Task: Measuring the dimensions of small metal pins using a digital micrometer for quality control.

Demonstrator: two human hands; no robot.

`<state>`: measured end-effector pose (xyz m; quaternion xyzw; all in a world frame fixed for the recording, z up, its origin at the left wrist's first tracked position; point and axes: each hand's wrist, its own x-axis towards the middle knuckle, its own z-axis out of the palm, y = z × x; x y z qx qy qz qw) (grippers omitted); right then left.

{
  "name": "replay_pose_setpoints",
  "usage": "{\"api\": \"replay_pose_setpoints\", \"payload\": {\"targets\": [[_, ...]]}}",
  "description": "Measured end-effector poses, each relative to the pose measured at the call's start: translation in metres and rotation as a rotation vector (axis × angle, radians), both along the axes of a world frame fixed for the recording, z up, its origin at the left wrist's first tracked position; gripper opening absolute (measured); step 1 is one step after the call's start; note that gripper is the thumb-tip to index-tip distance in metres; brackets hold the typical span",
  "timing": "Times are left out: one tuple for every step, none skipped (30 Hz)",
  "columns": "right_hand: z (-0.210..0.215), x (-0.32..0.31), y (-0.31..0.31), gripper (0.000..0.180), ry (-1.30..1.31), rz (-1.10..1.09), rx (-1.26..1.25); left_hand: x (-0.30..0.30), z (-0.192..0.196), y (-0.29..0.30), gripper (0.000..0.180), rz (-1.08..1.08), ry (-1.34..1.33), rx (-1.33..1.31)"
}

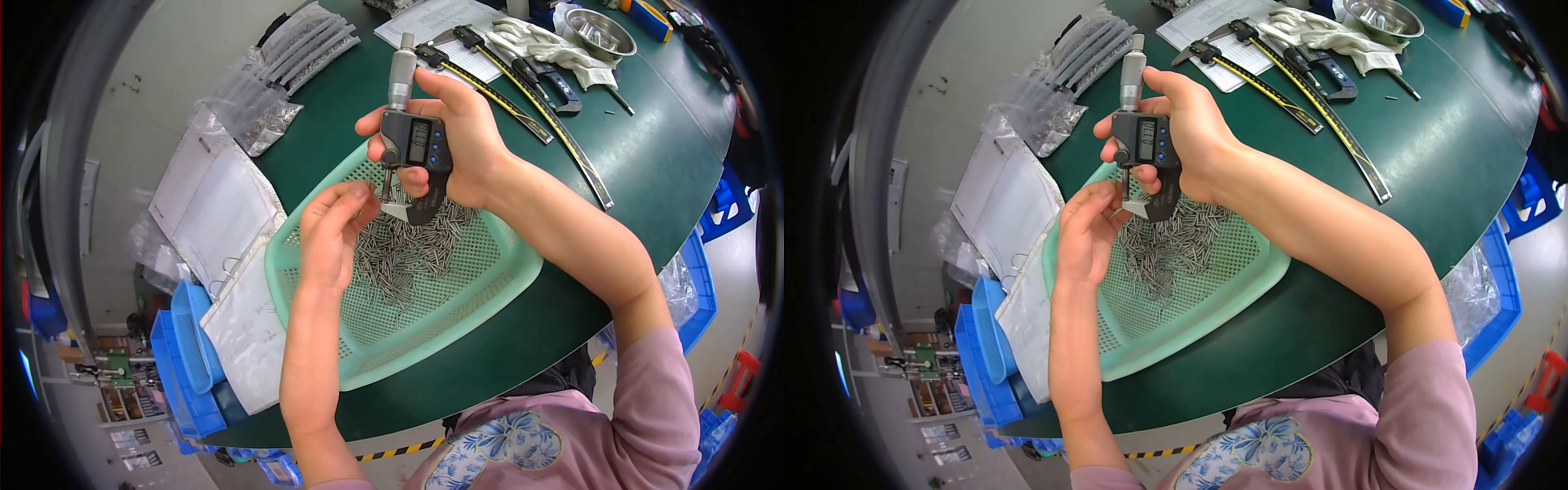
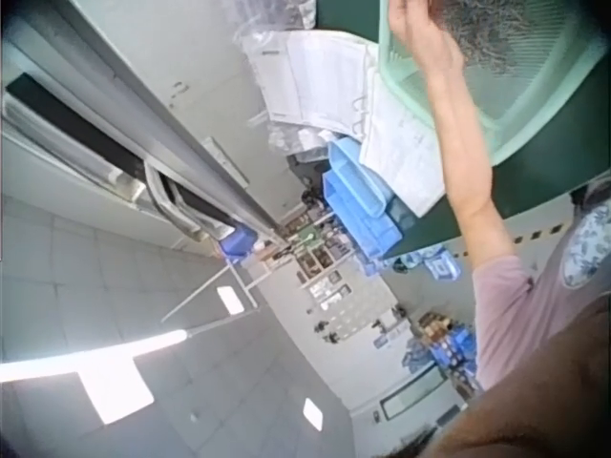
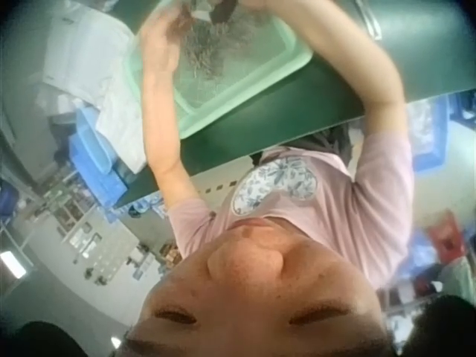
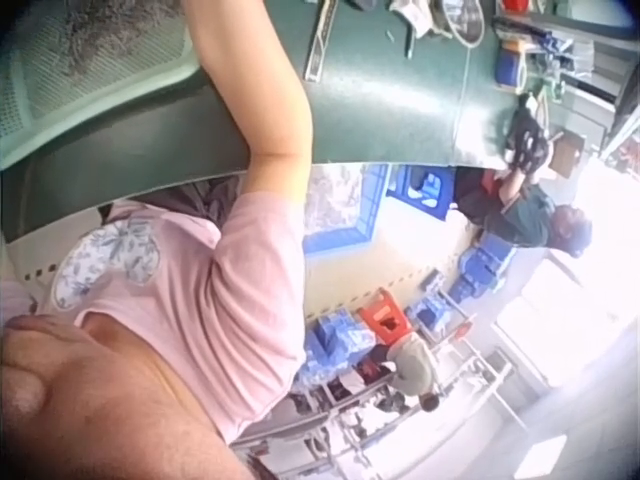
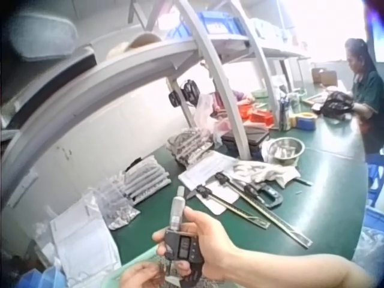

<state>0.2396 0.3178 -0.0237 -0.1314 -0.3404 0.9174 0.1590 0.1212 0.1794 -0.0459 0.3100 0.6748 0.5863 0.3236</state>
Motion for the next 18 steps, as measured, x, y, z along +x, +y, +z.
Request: {"api": "replay_pose_setpoints", "payload": {"targets": [[-0.0001, 0.0007, 0.0002, 0.060, 0.002, 0.000, 0.001, -0.0008, -0.0004, -0.0007, 0.013, -0.045, -0.195, 0.100], [-0.0003, 0.0012, 0.0005, 0.060, 0.010, -0.005, -0.004, -0.0013, -0.0006, -0.0009, 0.014, -0.091, -0.390, 0.199], [-0.0004, 0.0014, 0.0008, 0.059, 0.018, -0.011, -0.008, 0.0014, 0.0003, 0.0005, 0.014, -0.113, -0.338, 0.183], [-0.0007, 0.0007, 0.0009, 0.059, 0.018, -0.012, -0.007, 0.0037, 0.0016, 0.0010, 0.014, -0.113, -0.337, 0.185], [-0.0016, -0.0001, 0.0011, 0.059, 0.022, -0.012, -0.007, 0.0059, 0.0025, 0.0012, 0.013, -0.114, -0.311, 0.171], [-0.0022, -0.0006, 0.0013, 0.059, 0.026, -0.012, -0.007, 0.0067, 0.0027, 0.0012, 0.012, -0.115, -0.284, 0.157], [-0.0015, -0.0007, 0.0009, 0.059, 0.026, -0.011, -0.006, 0.0059, 0.0034, 0.0005, 0.012, -0.115, -0.284, 0.158], [-0.0008, -0.0006, 0.0004, 0.059, 0.037, -0.008, -0.009, 0.0046, 0.0042, -0.0005, 0.011, -0.122, -0.238, 0.161], [-0.0002, -0.0005, 0.0000, 0.059, 0.048, -0.005, -0.013, 0.0038, 0.0048, -0.0014, 0.011, -0.128, -0.193, 0.163], [-0.0004, -0.0001, 0.0007, 0.059, 0.046, -0.006, -0.011, 0.0039, 0.0046, -0.0006, 0.011, -0.129, -0.195, 0.165], [-0.0007, 0.0003, 0.0014, 0.059, 0.042, -0.011, -0.012, 0.0045, 0.0053, 0.0003, 0.010, -0.135, -0.186, 0.175], [-0.0010, 0.0007, 0.0020, 0.059, 0.039, -0.016, -0.013, 0.0049, 0.0055, 0.0011, 0.009, -0.142, -0.177, 0.185], [-0.0010, 0.0003, 0.0017, 0.059, 0.039, -0.014, -0.014, 0.0045, 0.0061, 0.0006, 0.009, -0.139, -0.177, 0.185], [-0.0012, 0.0000, 0.0014, 0.059, 0.030, -0.012, -0.013, 0.0038, 0.0067, 0.0001, 0.008, -0.148, -0.149, 0.182], [-0.0013, -0.0004, 0.0011, 0.059, 0.021, -0.010, -0.012, 0.0030, 0.0071, -0.0005, 0.008, -0.157, -0.121, 0.179], [-0.0015, -0.0008, 0.0010, 0.059, 0.021, -0.010, -0.012, 0.0022, 0.0073, -0.0010, 0.008, -0.158, -0.122, 0.180], [-0.0021, -0.0017, 0.0010, 0.058, 0.025, -0.005, -0.012, 0.0013, 0.0074, -0.0015, 0.007, -0.173, -0.080, 0.180], [-0.0023, -0.0022, 0.0010, 0.058, 0.029, 0.001, -0.012, 0.0008, 0.0074, -0.0018, 0.007, -0.189, -0.037, 0.180]]}}
